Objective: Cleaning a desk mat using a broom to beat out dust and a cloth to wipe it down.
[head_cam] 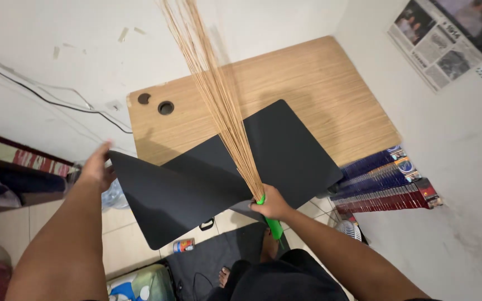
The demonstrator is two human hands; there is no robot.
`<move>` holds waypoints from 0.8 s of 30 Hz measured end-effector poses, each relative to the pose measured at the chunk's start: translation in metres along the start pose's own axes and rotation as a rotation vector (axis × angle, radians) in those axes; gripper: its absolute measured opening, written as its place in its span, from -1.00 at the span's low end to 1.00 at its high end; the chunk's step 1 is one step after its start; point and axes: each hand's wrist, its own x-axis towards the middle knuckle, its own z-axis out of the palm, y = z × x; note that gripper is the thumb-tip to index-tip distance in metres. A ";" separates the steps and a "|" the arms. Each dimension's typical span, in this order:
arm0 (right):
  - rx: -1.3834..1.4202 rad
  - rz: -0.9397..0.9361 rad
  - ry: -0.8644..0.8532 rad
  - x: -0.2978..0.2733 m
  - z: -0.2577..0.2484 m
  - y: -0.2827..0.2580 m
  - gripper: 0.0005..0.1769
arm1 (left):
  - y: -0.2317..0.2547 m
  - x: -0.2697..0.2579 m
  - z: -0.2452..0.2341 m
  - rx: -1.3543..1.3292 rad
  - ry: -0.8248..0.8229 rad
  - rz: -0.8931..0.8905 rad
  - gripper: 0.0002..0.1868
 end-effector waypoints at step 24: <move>-0.800 0.268 0.453 0.052 -0.174 0.153 -0.40 | -0.079 -0.072 -0.079 0.158 0.133 -0.008 -0.65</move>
